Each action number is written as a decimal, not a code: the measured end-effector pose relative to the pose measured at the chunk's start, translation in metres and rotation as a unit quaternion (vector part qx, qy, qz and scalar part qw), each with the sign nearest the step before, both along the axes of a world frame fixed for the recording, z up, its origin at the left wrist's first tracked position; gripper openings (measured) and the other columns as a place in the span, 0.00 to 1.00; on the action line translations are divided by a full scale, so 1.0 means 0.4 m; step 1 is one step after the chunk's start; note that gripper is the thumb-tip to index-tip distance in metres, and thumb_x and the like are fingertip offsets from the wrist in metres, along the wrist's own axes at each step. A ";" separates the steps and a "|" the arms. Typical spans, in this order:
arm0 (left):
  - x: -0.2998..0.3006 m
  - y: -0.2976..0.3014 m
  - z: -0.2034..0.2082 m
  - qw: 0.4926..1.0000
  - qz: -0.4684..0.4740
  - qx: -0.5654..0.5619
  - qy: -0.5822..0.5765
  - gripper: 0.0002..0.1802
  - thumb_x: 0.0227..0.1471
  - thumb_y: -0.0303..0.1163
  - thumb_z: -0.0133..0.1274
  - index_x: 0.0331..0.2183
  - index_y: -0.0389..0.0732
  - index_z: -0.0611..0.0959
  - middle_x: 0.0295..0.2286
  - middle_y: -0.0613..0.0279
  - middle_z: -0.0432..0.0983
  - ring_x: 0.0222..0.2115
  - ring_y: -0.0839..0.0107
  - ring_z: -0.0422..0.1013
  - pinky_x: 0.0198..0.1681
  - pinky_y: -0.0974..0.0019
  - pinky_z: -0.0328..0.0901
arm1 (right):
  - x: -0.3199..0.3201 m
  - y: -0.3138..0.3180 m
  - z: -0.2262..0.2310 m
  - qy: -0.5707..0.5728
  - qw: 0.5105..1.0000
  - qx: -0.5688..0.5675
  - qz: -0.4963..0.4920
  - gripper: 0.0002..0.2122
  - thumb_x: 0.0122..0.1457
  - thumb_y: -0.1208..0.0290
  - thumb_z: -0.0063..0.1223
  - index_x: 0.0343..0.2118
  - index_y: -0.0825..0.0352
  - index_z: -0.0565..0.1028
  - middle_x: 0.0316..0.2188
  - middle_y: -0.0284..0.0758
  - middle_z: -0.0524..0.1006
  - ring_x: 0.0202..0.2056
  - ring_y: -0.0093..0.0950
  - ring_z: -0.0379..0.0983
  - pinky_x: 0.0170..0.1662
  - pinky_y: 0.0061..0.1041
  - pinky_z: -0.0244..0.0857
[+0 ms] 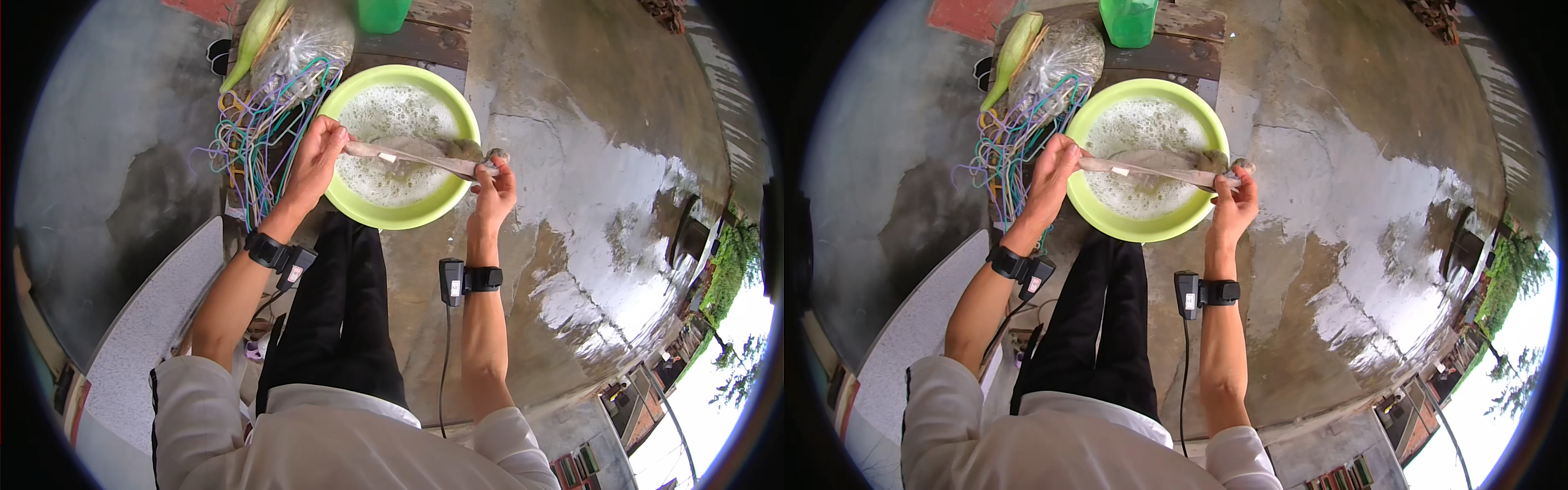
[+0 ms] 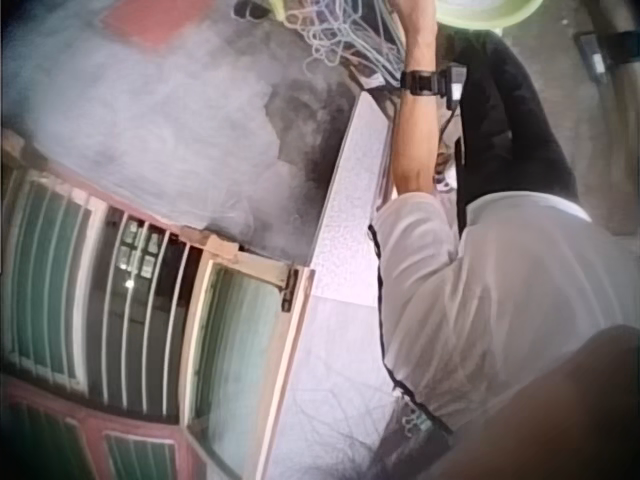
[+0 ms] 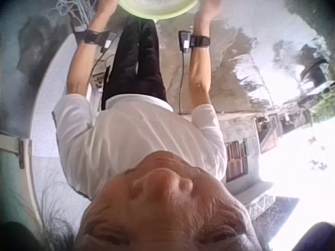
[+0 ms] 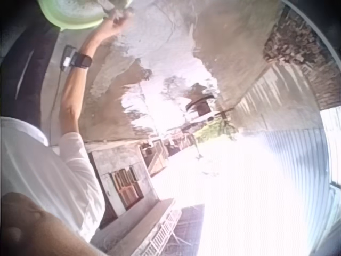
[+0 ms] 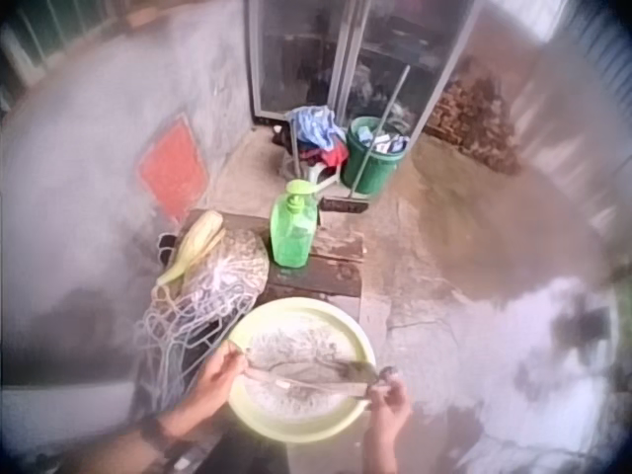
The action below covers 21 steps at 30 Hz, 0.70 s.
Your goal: Cleaning a door, air cooler, and wall tiles with a cloth, then washing the cloth in a basin of soapy water.
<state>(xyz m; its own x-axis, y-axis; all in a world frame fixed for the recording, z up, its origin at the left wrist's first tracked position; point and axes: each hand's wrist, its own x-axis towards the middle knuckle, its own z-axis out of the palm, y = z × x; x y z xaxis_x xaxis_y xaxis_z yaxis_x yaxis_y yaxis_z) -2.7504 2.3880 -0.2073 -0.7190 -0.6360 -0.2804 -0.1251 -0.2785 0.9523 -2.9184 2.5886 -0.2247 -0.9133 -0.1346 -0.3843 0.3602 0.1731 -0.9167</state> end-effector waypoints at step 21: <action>-0.066 0.011 -0.152 0.898 -0.202 -0.294 -0.258 0.07 0.48 0.28 0.45 0.31 0.37 0.69 0.30 0.45 0.71 0.26 0.48 0.70 0.29 0.50 0.63 | 0.117 0.009 -0.121 0.158 0.939 0.219 0.214 0.07 0.47 0.72 0.59 0.28 0.66 0.72 0.37 0.37 0.70 0.36 0.31 0.70 0.29 0.26 0.65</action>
<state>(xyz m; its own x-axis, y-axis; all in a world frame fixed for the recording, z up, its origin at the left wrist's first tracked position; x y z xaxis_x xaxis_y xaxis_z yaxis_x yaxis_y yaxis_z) -2.7766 2.3922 -0.2681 -0.7945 -0.5001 -0.3444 -0.5704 0.4202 0.7058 -2.8716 2.5921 -0.2733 -0.8896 -0.4072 -0.2071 -0.1059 0.6248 -0.7735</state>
